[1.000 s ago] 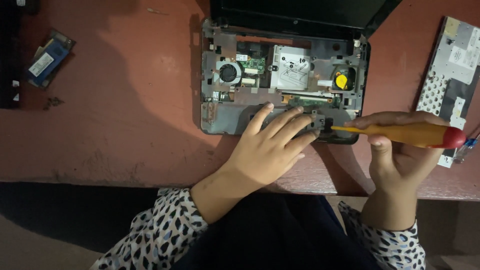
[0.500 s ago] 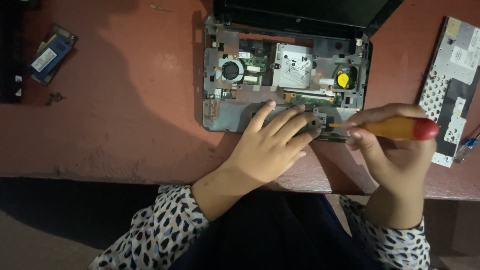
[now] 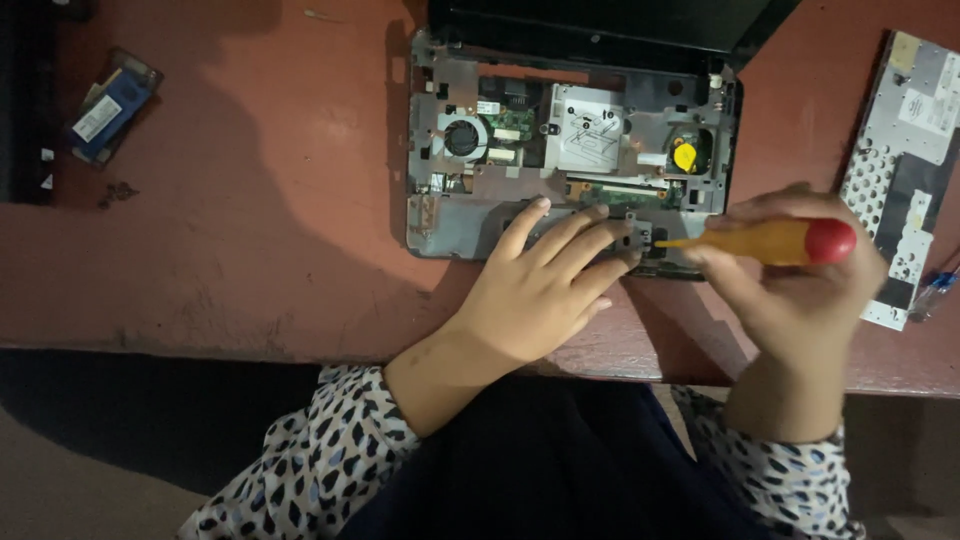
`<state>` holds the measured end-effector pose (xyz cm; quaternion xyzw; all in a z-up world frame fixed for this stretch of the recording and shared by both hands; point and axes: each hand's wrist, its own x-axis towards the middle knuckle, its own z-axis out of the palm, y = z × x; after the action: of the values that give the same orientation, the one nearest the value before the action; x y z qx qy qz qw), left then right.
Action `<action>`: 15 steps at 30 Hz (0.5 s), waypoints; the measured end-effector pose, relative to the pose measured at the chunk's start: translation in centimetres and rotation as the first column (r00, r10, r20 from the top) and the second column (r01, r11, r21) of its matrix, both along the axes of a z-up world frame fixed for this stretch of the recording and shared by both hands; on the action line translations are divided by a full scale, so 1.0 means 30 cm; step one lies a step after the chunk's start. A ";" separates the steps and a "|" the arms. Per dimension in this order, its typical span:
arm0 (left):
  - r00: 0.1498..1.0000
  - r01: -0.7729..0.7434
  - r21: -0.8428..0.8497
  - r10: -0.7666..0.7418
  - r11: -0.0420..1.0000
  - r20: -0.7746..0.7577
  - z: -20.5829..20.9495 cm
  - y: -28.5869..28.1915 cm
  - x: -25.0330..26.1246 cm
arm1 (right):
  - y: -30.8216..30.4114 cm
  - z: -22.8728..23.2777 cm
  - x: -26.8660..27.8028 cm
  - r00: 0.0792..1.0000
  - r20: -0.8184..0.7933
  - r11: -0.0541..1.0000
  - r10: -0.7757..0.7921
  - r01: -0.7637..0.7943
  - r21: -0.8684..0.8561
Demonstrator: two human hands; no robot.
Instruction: The person is using a screwdriver to work on the internal components of a disassembled laptop and then installs a plastic internal cover.
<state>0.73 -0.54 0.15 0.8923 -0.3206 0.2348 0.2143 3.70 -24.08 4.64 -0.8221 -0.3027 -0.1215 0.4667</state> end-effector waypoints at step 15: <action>1.000 -0.008 0.019 0.008 1.000 0.000 -0.001 0.002 -0.003 | 0.061 0.008 -0.029 0.995 -0.074 0.979 0.067 -0.051 0.199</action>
<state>0.63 -0.46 0.13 0.8956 -0.3193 0.2327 0.2046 2.84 -22.25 4.89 -0.7670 -0.2942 -0.1037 0.5607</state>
